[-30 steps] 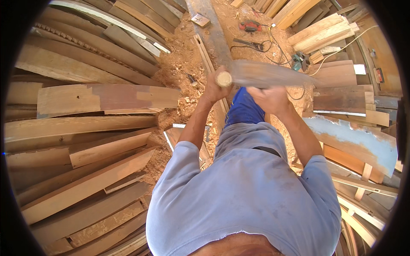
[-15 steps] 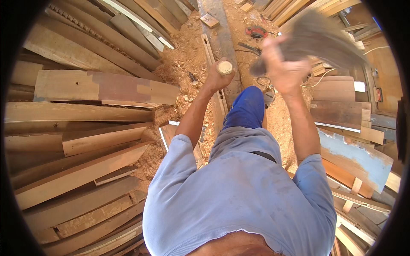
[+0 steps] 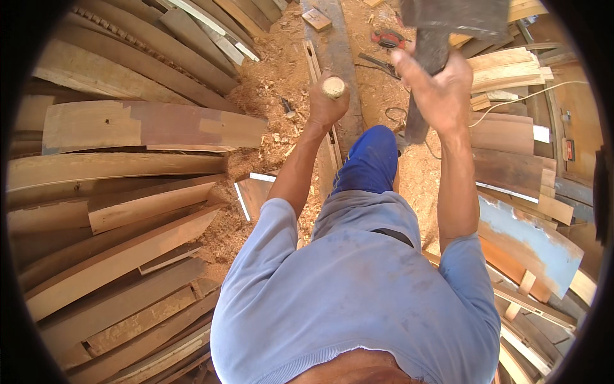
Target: The person uses a wooden mallet and a metal chisel to carve and shape a long wooden plank. They repeatedly strike the chisel to remove wood shavings, occasionally pausing to reposition the plank or clear debris from the work surface.
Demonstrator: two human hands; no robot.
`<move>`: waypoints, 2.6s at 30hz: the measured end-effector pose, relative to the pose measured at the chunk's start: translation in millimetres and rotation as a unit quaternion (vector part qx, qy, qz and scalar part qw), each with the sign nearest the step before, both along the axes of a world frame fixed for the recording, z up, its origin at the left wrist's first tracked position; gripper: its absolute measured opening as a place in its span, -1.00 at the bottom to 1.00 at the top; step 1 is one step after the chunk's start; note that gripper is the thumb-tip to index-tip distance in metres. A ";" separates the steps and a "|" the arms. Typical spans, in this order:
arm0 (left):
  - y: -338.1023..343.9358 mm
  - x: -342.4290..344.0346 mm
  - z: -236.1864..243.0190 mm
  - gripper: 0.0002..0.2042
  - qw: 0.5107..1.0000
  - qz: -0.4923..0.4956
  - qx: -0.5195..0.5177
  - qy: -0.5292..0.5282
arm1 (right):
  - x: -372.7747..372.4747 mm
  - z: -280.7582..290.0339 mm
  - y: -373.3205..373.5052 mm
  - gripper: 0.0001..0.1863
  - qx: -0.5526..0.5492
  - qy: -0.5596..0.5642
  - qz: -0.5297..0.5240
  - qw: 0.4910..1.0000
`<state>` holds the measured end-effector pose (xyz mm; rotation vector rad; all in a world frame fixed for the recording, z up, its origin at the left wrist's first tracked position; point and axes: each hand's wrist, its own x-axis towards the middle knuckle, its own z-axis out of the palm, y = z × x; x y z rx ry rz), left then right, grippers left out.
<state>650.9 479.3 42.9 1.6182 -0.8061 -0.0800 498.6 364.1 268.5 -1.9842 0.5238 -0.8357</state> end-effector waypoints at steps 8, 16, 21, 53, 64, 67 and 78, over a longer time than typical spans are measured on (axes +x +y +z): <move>-23.6 21.2 7.5 -0.79 0.995 0.021 0.058 0.077 | 32.7 -43.9 -5.3 -0.60 -0.122 0.191 0.037 0.973; -3.8 -6.6 -22.1 -0.74 0.998 0.050 -0.008 0.036 | 19.3 -57.2 -28.1 -0.58 -0.099 0.258 0.065 0.959; -34.4 46.1 -18.7 -0.80 0.990 0.086 0.051 0.094 | 58.7 9.7 -14.9 -0.61 -0.037 0.165 0.046 0.985; -74.3 155.5 -145.4 -0.64 0.916 0.020 0.184 0.356 | -61.2 -168.5 53.2 -0.77 0.169 0.105 0.073 0.977; 35.5 106.7 5.7 -0.75 0.851 -0.133 -0.027 0.508 | -67.0 -169.1 53.3 -0.77 0.180 0.093 0.078 0.976; 54.0 86.1 26.3 -0.74 0.960 -0.154 0.148 0.180 | -69.1 -170.7 56.2 -0.76 0.199 0.065 0.068 0.976; 28.2 26.6 49.1 -0.85 0.965 -0.099 0.015 0.244 | -70.1 -181.3 65.2 -0.79 0.154 0.070 0.070 0.983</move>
